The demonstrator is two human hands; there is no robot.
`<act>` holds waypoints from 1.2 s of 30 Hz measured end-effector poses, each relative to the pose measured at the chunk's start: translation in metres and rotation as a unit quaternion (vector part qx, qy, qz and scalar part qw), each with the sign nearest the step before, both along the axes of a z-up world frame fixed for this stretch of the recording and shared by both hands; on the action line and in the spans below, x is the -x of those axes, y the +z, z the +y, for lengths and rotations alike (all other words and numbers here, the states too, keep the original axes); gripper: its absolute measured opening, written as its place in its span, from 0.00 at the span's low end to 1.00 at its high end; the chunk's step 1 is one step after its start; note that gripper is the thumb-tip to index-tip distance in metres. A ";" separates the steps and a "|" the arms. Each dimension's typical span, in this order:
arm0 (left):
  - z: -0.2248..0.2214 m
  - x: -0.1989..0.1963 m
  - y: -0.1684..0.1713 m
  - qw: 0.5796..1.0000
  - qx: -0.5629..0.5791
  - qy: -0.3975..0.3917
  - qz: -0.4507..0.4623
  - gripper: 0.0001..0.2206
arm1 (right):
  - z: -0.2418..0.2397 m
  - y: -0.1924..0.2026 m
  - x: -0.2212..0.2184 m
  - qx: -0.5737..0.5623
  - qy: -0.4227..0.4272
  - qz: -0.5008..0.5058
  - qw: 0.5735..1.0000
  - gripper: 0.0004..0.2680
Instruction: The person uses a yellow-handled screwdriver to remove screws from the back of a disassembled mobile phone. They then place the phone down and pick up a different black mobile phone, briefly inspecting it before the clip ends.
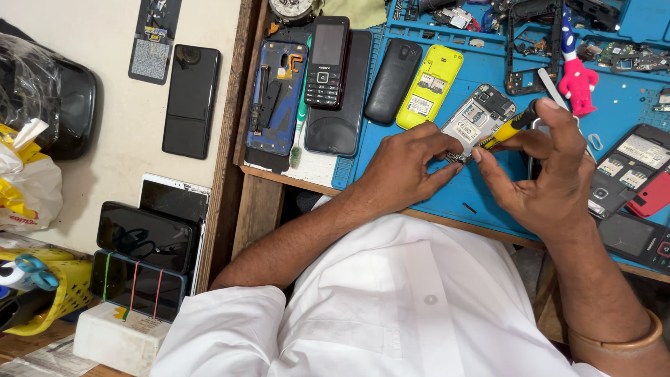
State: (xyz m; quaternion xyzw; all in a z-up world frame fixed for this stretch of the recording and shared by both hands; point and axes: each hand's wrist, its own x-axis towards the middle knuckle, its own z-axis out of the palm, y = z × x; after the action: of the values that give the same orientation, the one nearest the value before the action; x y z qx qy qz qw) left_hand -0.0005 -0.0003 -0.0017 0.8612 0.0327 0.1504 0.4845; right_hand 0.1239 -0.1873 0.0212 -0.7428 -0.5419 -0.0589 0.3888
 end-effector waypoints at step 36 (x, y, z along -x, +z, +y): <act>0.007 0.016 0.002 1.000 0.019 0.005 0.012 0.36 | -0.037 -0.036 -0.017 -0.052 -0.018 0.102 0.993 0.25</act>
State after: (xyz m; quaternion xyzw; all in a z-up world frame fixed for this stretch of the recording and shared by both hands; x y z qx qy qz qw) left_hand -0.0169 0.0065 -0.0002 0.8533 0.0453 0.1421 0.4996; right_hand 0.1412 -0.2245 -0.0146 -0.7331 -0.4822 -0.0176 0.4793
